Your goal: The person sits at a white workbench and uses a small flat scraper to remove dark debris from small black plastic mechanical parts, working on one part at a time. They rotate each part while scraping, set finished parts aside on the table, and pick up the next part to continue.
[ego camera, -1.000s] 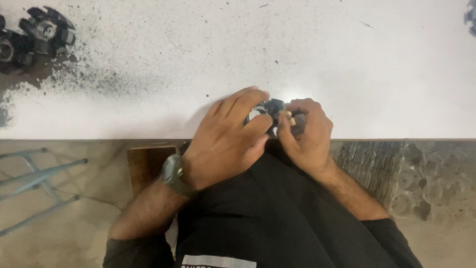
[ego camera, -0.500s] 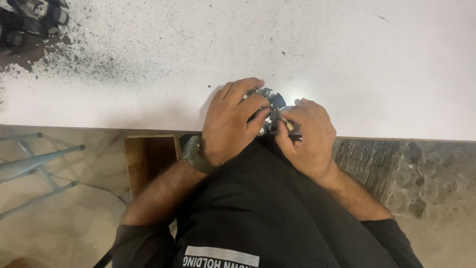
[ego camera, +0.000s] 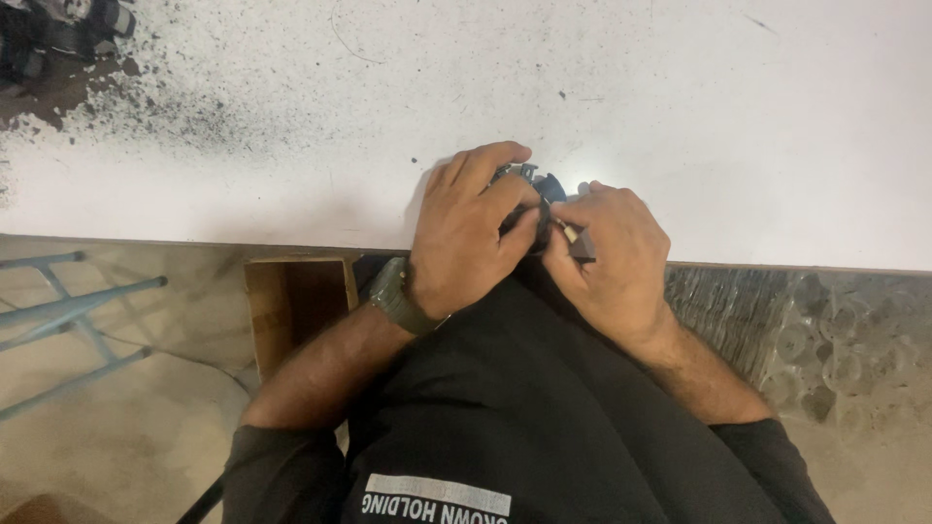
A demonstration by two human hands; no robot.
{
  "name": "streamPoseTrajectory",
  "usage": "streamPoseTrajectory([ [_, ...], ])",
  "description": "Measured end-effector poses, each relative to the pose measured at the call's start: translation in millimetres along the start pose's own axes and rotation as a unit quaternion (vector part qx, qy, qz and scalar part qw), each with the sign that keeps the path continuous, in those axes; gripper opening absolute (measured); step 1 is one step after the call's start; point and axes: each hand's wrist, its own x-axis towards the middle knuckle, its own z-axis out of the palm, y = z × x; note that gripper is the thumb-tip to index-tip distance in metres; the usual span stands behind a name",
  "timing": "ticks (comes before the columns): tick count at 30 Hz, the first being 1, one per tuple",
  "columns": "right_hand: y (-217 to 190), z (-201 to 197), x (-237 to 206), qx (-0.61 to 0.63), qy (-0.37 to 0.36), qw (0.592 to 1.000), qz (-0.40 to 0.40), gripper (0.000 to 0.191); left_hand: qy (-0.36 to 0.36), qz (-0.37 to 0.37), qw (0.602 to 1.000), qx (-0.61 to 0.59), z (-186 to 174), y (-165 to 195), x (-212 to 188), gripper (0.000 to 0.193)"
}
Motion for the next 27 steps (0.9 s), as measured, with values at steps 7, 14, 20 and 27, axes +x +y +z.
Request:
streamPoseTrajectory([
  [7,2.8,1.2,-5.0,0.004,0.018,1.0,0.001,0.025,0.034,-0.014,0.999,0.018,14.6,-4.5,-0.6,0.012],
  [14,4.4,1.7,-6.4,0.003,-0.007,1.0,-0.005,0.026,0.067,-0.007,0.997,0.029,21.7,-6.7,-3.7,0.015],
  [20,4.3,2.8,-6.1,-0.041,-0.011,0.999,-0.027,0.03,0.081,-0.003,0.996,0.032,26.9,-9.1,-5.6,0.016],
  [27,2.4,0.3,-3.1,-0.072,-0.034,0.997,-0.02,0.028,0.081,-0.004,0.997,0.017,23.4,-6.5,-3.0,0.018],
])
